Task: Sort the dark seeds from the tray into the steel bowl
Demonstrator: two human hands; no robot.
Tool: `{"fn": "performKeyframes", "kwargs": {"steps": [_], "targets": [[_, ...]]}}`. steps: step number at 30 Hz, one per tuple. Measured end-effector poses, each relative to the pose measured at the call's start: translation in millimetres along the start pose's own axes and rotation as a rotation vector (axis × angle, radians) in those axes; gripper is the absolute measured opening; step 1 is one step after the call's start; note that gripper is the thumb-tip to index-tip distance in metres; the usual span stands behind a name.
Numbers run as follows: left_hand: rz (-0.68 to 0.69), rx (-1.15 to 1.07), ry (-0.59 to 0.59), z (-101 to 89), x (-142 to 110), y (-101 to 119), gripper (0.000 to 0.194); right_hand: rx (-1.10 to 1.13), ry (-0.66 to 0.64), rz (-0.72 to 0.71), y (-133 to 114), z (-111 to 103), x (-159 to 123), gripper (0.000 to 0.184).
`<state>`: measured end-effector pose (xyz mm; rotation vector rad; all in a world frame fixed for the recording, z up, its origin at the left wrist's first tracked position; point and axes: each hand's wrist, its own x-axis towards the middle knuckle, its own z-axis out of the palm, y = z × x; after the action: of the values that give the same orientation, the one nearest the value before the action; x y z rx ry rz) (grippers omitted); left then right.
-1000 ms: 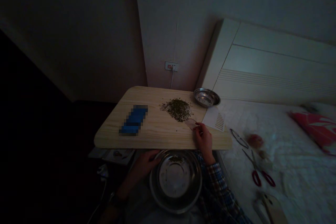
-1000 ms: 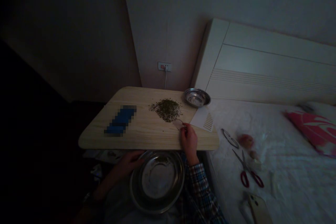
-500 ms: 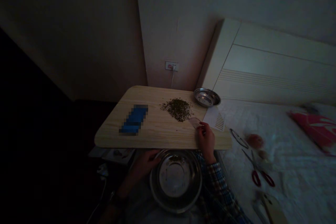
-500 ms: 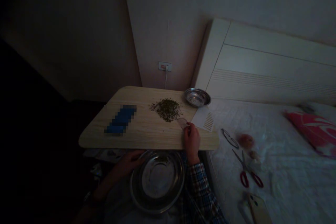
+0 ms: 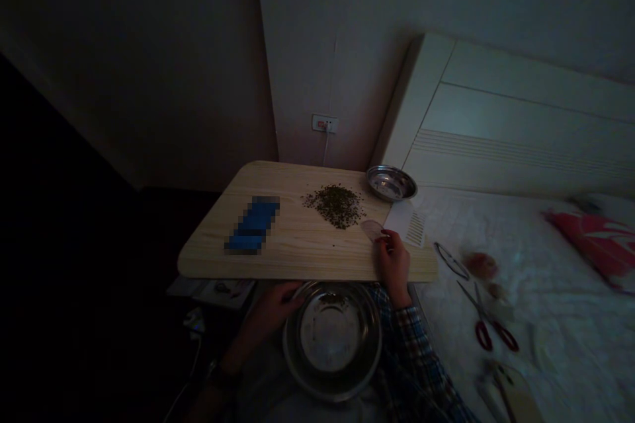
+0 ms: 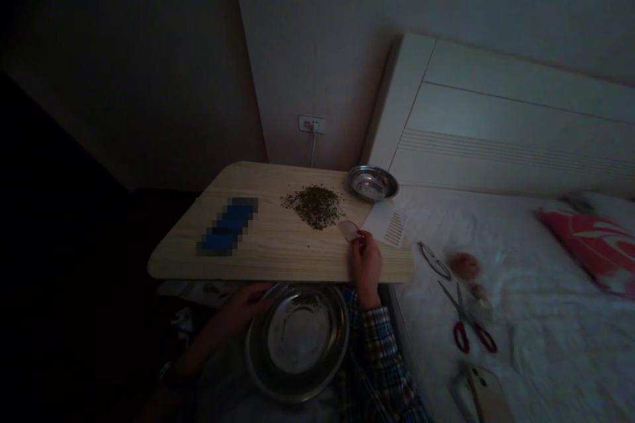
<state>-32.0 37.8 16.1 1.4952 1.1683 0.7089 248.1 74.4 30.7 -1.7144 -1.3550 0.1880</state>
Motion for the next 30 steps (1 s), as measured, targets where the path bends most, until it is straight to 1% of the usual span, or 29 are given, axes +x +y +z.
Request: {"fn": "performKeyframes", "kwargs": {"steps": [8, 14, 17, 21, 24, 30], "targets": [[-0.001, 0.002, -0.009, -0.5, 0.6, -1.7, 0.040, -0.123, 0.058, -0.009, -1.8, 1.0, 4.0, 0.033], [-0.019, -0.041, -0.006, 0.9, -0.1, 1.5, 0.040, -0.125, 0.013, -0.031, -11.1, 5.0, 3.9, 0.031], [-0.018, -0.051, -0.012, 0.8, 0.5, 0.7, 0.040, -0.165, 0.022, -0.030, -14.0, 8.1, 4.2, 0.030], [-0.017, -0.044, -0.023, 0.1, 0.6, -2.8, 0.040, -0.205, 0.060, -0.017, -10.2, 6.3, 6.5, 0.031], [-0.015, -0.044, -0.021, 0.5, 0.5, -5.0, 0.039, -0.188, 0.077, -0.001, -5.6, 3.0, 7.3, 0.032], [-0.018, -0.074, -0.012, 2.3, -0.2, -1.4, 0.038, -0.126, 0.039, -0.017, -5.0, 3.4, 5.1, 0.033]]}}
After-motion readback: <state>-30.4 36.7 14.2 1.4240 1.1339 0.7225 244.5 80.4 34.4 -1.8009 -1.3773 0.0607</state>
